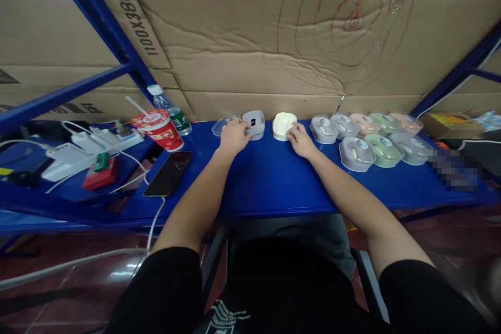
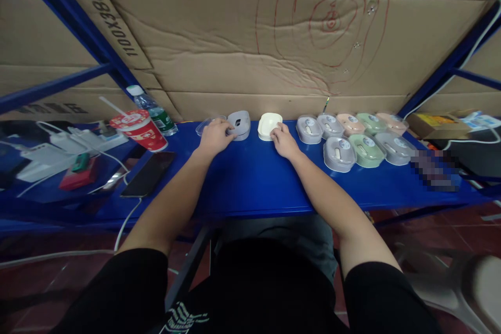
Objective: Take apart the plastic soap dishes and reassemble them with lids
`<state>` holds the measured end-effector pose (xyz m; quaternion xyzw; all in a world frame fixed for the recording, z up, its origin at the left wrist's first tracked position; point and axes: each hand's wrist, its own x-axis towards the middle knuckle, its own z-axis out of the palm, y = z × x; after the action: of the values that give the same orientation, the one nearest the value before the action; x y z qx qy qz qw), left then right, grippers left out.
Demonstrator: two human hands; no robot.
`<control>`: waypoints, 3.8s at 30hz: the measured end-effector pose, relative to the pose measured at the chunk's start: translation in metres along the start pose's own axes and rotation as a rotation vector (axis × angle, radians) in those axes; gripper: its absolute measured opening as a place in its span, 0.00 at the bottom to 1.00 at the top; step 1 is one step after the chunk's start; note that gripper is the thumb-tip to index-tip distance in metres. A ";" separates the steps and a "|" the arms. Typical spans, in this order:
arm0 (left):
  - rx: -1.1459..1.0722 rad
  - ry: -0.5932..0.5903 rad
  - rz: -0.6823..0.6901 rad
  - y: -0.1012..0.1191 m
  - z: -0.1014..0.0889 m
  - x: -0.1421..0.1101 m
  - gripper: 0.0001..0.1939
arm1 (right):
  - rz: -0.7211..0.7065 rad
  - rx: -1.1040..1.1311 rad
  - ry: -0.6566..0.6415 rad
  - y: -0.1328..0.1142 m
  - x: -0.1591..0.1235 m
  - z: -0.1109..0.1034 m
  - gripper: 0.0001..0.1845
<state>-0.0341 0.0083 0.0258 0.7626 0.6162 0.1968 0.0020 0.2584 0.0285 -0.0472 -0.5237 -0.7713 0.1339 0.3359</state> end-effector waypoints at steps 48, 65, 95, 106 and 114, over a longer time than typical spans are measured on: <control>0.141 0.006 0.004 0.008 0.010 -0.007 0.47 | 0.132 -0.432 0.059 -0.013 -0.009 -0.055 0.30; 0.074 0.091 -0.043 0.007 0.018 -0.005 0.24 | 0.025 -0.324 -0.044 -0.026 -0.011 -0.039 0.36; -0.079 0.265 0.071 0.003 0.028 0.000 0.21 | 0.082 -0.034 0.281 -0.013 0.000 -0.051 0.31; -0.080 0.284 0.694 0.034 0.015 -0.013 0.17 | 0.200 0.611 0.333 -0.050 -0.007 -0.055 0.30; -0.165 0.356 0.453 0.008 0.008 0.001 0.07 | 0.180 0.471 0.365 -0.033 -0.001 -0.063 0.35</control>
<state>-0.0245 0.0089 0.0204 0.8314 0.4030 0.3723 -0.0879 0.2763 0.0050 0.0176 -0.5130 -0.5964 0.2421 0.5679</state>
